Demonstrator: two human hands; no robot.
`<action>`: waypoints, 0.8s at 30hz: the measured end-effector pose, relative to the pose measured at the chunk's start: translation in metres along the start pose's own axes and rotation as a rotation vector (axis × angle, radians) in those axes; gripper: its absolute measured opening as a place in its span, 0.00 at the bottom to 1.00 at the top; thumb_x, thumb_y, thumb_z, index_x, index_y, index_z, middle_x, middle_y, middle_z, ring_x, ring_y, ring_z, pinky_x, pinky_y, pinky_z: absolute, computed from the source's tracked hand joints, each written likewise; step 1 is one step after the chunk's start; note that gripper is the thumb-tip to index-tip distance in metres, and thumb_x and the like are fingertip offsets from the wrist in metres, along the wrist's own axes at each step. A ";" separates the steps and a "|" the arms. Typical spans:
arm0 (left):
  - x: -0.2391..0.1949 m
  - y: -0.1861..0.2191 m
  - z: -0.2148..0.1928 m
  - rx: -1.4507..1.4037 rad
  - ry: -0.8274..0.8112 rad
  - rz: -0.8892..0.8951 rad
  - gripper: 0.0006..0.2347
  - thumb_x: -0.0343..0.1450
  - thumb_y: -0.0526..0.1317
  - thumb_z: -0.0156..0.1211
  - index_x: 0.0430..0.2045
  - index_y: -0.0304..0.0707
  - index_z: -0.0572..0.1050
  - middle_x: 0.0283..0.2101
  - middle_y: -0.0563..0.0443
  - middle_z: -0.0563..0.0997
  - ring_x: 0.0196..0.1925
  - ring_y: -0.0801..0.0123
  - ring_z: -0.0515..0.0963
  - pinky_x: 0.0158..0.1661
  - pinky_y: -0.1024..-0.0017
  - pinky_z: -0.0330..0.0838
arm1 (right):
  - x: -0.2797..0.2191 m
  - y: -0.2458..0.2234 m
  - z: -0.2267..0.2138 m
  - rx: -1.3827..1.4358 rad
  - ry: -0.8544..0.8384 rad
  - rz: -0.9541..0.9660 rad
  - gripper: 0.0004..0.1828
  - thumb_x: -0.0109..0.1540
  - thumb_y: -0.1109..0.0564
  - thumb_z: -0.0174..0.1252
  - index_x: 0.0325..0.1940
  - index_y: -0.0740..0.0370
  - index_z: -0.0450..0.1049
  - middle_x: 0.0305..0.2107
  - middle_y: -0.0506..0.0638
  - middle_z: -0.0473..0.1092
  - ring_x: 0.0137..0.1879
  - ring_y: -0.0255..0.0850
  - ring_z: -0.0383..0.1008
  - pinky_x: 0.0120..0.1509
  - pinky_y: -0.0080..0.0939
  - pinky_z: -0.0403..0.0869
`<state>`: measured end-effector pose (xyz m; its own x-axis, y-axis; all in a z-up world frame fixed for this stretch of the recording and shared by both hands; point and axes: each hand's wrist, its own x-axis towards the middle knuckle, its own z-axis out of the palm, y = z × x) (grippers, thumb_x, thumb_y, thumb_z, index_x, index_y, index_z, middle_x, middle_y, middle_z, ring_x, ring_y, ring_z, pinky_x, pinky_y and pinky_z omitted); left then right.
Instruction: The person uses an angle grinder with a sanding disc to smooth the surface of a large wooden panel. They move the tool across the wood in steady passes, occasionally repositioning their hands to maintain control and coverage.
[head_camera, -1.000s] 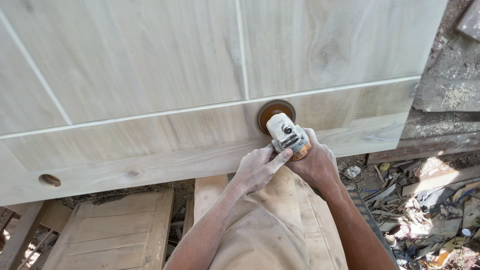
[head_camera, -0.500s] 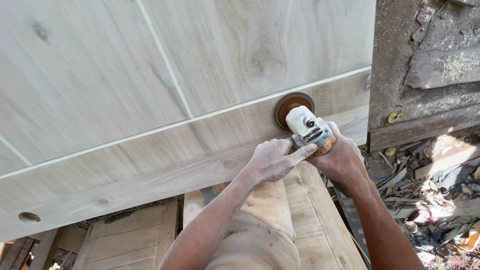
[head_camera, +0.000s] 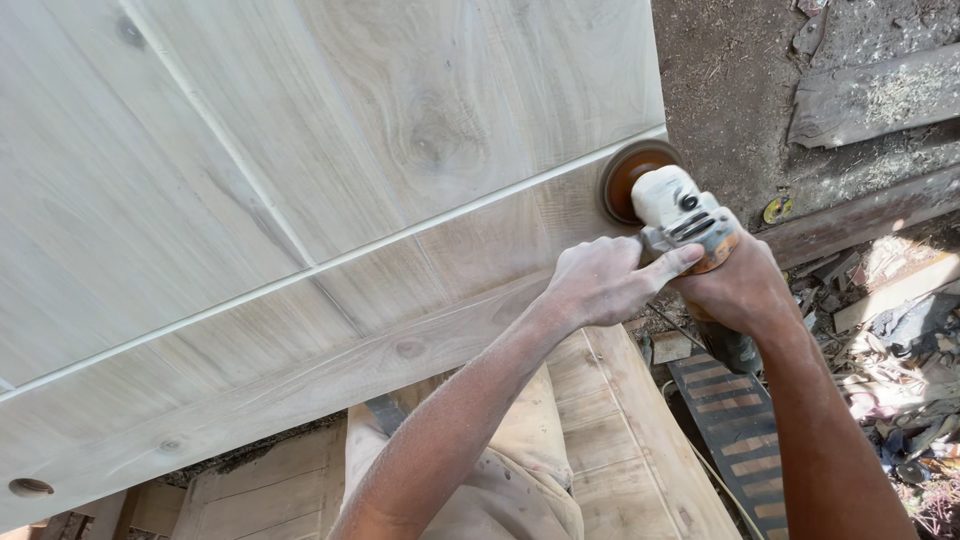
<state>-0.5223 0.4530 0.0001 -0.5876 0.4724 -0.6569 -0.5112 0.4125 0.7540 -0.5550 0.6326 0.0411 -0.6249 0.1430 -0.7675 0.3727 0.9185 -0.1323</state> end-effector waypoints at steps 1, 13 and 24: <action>0.007 0.005 0.002 0.013 -0.007 -0.007 0.39 0.65 0.75 0.33 0.34 0.39 0.84 0.26 0.47 0.87 0.36 0.58 0.88 0.41 0.59 0.78 | 0.003 0.008 -0.002 0.025 -0.002 0.039 0.29 0.49 0.53 0.69 0.54 0.59 0.73 0.36 0.56 0.79 0.40 0.47 0.81 0.44 0.48 0.79; -0.135 -0.105 0.025 -0.417 0.340 -0.099 0.42 0.68 0.73 0.41 0.55 0.24 0.70 0.35 0.35 0.86 0.45 0.49 0.86 0.49 0.55 0.76 | -0.089 -0.074 0.134 0.140 0.012 -0.169 0.28 0.52 0.49 0.68 0.54 0.61 0.74 0.39 0.55 0.79 0.44 0.45 0.80 0.48 0.48 0.76; -0.439 -0.398 -0.020 -0.504 0.490 -0.193 0.36 0.70 0.70 0.43 0.47 0.27 0.73 0.27 0.35 0.84 0.35 0.47 0.86 0.40 0.52 0.78 | -0.305 -0.286 0.447 0.065 -0.077 -0.210 0.27 0.55 0.42 0.68 0.52 0.59 0.75 0.39 0.55 0.80 0.46 0.48 0.82 0.49 0.47 0.76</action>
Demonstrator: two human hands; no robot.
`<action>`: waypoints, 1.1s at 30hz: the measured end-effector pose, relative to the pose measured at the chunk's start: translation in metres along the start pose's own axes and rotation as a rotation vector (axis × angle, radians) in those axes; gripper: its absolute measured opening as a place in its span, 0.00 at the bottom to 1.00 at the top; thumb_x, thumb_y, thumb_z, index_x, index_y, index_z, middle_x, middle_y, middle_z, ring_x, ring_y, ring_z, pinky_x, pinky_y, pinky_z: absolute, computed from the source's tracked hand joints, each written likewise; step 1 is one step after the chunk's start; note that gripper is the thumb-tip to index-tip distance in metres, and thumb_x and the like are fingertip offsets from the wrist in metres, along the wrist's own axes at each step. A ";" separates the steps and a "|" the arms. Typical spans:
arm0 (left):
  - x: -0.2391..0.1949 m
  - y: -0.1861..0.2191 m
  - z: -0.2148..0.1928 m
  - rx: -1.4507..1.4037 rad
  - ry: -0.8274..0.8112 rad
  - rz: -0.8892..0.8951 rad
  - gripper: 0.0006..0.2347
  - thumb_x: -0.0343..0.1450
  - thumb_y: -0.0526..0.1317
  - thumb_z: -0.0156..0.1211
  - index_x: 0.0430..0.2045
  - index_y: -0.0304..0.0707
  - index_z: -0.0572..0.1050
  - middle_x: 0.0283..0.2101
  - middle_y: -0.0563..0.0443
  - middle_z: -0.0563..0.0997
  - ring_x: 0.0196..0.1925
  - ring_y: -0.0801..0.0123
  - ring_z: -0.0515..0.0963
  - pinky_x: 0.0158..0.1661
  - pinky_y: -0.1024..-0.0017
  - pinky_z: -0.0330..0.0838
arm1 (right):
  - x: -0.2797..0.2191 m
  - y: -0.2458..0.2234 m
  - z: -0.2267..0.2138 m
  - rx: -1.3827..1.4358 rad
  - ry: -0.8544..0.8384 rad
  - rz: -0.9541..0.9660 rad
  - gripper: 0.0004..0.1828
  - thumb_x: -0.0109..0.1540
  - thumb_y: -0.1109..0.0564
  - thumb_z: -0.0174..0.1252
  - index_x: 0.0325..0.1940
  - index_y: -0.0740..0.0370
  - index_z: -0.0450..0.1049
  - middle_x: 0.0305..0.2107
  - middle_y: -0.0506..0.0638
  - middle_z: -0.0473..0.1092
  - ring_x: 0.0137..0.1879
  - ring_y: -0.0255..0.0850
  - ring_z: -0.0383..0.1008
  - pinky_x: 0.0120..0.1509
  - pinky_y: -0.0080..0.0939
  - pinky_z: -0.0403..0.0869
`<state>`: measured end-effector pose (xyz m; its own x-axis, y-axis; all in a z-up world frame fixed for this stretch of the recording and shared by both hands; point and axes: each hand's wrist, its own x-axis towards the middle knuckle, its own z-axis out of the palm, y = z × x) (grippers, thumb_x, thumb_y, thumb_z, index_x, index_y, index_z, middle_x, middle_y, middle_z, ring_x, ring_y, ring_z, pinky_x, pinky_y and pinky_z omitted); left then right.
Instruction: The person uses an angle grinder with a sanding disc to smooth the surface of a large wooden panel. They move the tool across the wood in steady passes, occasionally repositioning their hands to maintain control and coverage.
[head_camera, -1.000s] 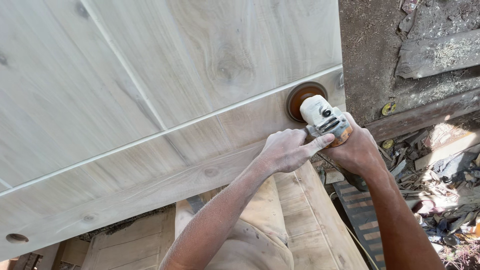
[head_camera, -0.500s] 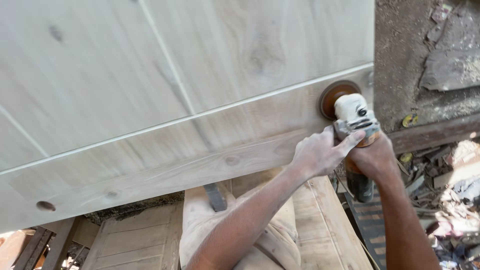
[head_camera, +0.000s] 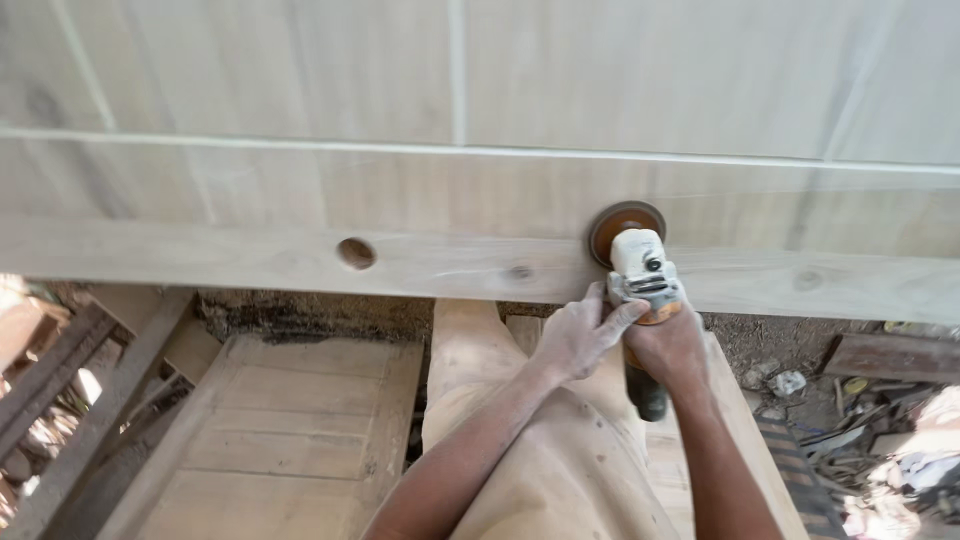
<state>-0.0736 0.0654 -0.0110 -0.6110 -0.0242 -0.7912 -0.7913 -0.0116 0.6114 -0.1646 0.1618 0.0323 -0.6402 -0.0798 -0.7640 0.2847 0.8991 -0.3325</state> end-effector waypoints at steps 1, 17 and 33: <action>-0.016 -0.022 -0.029 -0.034 0.070 0.007 0.36 0.70 0.69 0.44 0.47 0.26 0.73 0.28 0.34 0.84 0.36 0.45 0.86 0.40 0.51 0.77 | -0.012 -0.023 0.034 0.062 -0.013 -0.025 0.25 0.56 0.42 0.67 0.51 0.58 0.76 0.38 0.54 0.81 0.45 0.47 0.83 0.48 0.46 0.76; -0.155 -0.202 -0.310 -0.420 0.575 0.001 0.31 0.78 0.63 0.39 0.54 0.31 0.76 0.44 0.44 0.84 0.43 0.66 0.83 0.44 0.67 0.77 | -0.085 -0.216 0.309 -0.017 -0.484 -0.357 0.39 0.47 0.35 0.68 0.50 0.65 0.72 0.35 0.61 0.79 0.43 0.51 0.83 0.50 0.48 0.78; -0.058 -0.065 -0.115 0.035 0.199 0.041 0.33 0.73 0.66 0.35 0.48 0.35 0.76 0.25 0.40 0.84 0.35 0.47 0.85 0.38 0.53 0.77 | -0.027 -0.045 0.110 -0.022 -0.149 -0.105 0.32 0.49 0.46 0.72 0.53 0.61 0.75 0.36 0.55 0.80 0.42 0.46 0.82 0.48 0.48 0.77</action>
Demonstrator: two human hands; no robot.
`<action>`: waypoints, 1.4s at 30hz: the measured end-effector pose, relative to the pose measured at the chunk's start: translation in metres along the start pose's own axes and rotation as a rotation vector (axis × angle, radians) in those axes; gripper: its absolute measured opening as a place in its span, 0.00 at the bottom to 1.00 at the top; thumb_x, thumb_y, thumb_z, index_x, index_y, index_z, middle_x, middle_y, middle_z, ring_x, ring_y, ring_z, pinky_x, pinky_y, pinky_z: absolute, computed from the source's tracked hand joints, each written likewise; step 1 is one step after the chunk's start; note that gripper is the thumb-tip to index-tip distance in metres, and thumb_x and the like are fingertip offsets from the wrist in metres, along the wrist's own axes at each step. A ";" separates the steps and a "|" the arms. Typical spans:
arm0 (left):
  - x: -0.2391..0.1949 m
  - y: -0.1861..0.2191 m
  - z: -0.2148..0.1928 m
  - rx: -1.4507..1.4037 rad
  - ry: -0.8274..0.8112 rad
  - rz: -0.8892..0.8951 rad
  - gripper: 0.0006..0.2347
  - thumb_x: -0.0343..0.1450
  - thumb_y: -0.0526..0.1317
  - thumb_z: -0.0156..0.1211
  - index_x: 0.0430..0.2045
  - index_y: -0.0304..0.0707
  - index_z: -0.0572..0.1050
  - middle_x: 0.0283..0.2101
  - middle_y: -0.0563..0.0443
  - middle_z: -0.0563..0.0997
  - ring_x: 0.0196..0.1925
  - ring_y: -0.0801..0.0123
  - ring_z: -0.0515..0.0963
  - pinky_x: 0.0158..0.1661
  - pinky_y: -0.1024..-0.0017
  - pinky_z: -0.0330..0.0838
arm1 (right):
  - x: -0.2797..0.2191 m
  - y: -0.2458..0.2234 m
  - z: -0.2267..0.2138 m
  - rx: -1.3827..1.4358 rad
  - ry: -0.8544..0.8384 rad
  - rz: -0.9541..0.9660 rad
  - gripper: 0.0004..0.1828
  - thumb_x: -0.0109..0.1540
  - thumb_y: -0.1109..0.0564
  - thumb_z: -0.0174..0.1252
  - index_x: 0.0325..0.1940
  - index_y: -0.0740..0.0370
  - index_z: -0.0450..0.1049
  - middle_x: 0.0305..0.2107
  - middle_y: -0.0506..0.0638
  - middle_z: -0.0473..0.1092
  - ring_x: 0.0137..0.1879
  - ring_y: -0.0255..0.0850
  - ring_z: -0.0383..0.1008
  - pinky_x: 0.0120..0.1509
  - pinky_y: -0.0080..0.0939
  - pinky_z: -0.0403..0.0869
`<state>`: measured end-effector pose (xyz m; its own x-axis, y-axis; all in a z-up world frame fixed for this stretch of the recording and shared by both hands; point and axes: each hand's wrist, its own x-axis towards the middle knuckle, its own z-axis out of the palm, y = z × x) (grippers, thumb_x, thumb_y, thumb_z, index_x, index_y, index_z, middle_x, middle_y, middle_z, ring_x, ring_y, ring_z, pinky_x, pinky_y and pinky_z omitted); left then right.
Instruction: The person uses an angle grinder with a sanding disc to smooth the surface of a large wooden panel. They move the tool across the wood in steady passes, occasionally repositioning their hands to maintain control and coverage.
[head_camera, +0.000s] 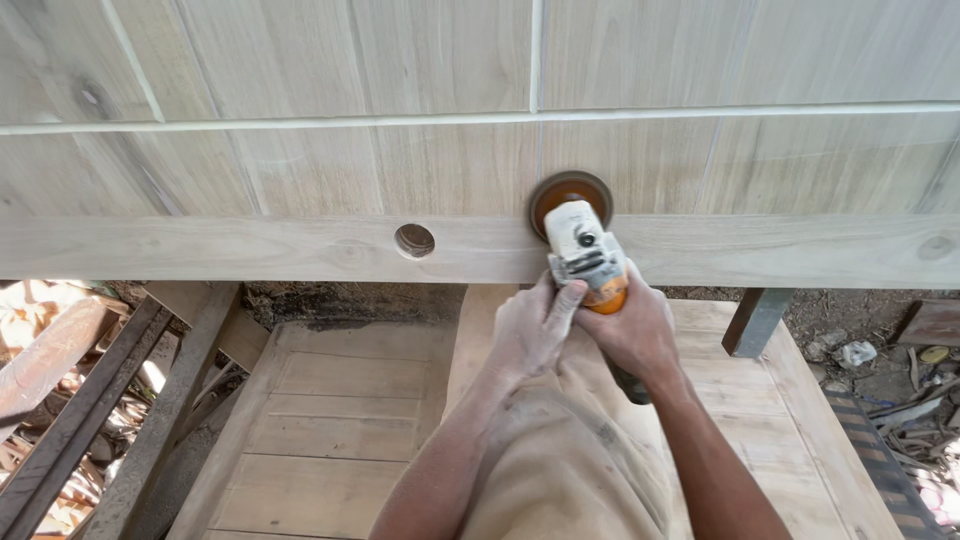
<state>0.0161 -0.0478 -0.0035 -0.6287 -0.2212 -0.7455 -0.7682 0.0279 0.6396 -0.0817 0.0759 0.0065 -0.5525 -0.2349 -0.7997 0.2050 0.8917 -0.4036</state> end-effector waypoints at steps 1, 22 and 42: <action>0.007 0.010 0.006 -0.012 -0.050 -0.009 0.34 0.72 0.67 0.35 0.46 0.34 0.76 0.23 0.41 0.84 0.32 0.50 0.87 0.36 0.56 0.78 | 0.001 0.011 -0.006 0.021 0.007 0.014 0.31 0.50 0.47 0.71 0.53 0.61 0.75 0.36 0.55 0.80 0.41 0.45 0.82 0.47 0.47 0.78; -0.031 -0.106 -0.204 -0.290 0.160 -0.328 0.33 0.74 0.65 0.36 0.52 0.35 0.79 0.35 0.37 0.83 0.31 0.54 0.82 0.35 0.58 0.77 | 0.004 -0.180 0.168 -0.041 -0.222 -0.024 0.35 0.47 0.36 0.70 0.50 0.57 0.75 0.37 0.57 0.80 0.45 0.51 0.81 0.52 0.50 0.77; 0.058 0.073 0.033 0.107 -0.191 0.022 0.33 0.72 0.68 0.35 0.40 0.34 0.77 0.24 0.43 0.83 0.33 0.51 0.86 0.39 0.55 0.78 | 0.030 0.020 -0.070 0.117 0.069 0.142 0.27 0.49 0.49 0.69 0.49 0.62 0.78 0.35 0.56 0.80 0.40 0.45 0.82 0.46 0.47 0.78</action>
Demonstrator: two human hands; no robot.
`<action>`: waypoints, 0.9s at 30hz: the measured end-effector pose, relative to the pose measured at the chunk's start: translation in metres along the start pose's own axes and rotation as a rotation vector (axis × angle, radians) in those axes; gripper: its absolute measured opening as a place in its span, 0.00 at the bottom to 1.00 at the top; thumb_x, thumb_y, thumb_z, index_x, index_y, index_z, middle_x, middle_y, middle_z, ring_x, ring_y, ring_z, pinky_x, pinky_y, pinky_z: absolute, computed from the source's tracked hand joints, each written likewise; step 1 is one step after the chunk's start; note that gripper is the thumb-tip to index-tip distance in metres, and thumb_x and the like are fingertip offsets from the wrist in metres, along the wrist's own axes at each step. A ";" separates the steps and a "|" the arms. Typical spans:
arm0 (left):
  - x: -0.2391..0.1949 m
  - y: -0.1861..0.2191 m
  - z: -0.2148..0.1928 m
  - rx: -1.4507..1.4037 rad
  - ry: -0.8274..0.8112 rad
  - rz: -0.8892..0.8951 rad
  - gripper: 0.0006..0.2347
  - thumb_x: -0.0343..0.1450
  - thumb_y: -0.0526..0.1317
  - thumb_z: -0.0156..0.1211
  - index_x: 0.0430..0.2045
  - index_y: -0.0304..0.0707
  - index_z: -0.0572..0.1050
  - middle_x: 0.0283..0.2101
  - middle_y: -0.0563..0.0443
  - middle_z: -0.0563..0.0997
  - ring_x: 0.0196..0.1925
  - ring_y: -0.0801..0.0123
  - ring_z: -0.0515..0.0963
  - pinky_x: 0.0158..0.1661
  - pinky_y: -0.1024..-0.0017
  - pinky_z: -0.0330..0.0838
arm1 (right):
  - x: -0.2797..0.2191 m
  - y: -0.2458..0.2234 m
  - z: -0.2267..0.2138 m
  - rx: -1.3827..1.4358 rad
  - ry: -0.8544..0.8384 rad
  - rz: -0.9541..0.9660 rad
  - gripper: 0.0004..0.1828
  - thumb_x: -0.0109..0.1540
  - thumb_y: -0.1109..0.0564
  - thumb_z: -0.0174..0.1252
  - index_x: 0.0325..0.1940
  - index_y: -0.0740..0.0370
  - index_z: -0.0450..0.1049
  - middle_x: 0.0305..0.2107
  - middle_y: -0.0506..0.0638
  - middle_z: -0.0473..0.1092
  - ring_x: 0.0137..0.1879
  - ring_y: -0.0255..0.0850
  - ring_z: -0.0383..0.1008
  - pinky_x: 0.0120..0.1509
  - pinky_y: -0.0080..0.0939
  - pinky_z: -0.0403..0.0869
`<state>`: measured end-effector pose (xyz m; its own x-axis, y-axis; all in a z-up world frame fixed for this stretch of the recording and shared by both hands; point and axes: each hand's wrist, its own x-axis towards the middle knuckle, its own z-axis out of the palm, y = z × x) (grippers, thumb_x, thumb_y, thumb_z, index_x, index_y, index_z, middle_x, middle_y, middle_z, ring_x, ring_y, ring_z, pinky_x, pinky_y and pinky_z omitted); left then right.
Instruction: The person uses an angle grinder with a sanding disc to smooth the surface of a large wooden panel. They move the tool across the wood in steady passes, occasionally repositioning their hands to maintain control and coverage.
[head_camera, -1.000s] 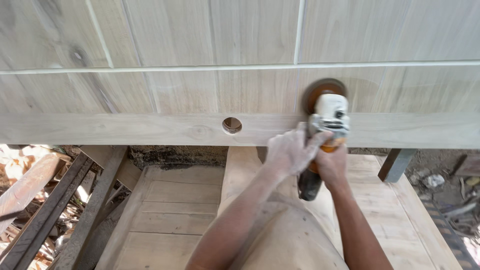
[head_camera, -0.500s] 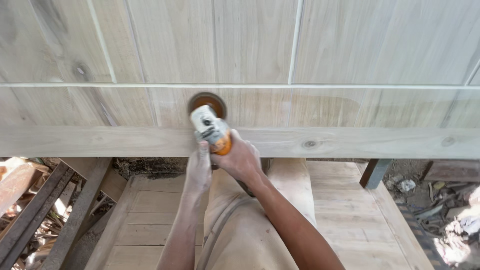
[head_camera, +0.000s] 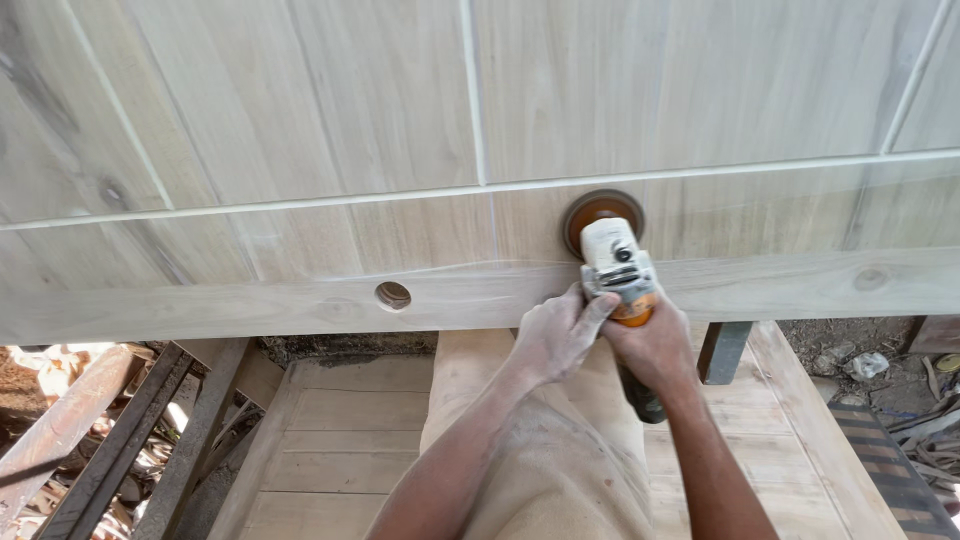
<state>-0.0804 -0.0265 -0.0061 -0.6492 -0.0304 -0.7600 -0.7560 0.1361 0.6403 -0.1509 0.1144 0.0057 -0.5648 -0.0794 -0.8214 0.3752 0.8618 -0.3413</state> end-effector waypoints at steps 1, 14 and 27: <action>0.009 0.007 0.015 0.037 -0.034 -0.015 0.34 0.72 0.69 0.34 0.37 0.33 0.77 0.22 0.43 0.83 0.31 0.51 0.86 0.39 0.55 0.78 | 0.007 0.020 -0.013 -0.024 0.028 0.019 0.25 0.50 0.49 0.68 0.48 0.64 0.78 0.34 0.57 0.80 0.39 0.46 0.82 0.46 0.47 0.78; -0.002 -0.009 0.064 0.094 -0.083 0.044 0.42 0.68 0.74 0.36 0.40 0.23 0.74 0.22 0.45 0.82 0.23 0.61 0.86 0.26 0.64 0.80 | -0.018 0.096 0.020 0.575 0.083 0.010 0.25 0.61 0.52 0.65 0.58 0.67 0.74 0.46 0.52 0.76 0.48 0.37 0.77 0.52 0.40 0.77; -0.122 -0.177 -0.157 -0.429 0.203 -0.426 0.29 0.73 0.60 0.44 0.61 0.38 0.71 0.48 0.38 0.85 0.46 0.49 0.82 0.48 0.55 0.77 | -0.071 -0.136 0.221 -0.184 -0.185 -0.263 0.56 0.50 0.42 0.72 0.72 0.66 0.49 0.38 0.64 0.79 0.44 0.53 0.83 0.49 0.47 0.81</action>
<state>0.1194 -0.2026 -0.0087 -0.2558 -0.1871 -0.9485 -0.8904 -0.3365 0.3065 0.0007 -0.1073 0.0097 -0.4759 -0.3850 -0.7907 0.0869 0.8741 -0.4779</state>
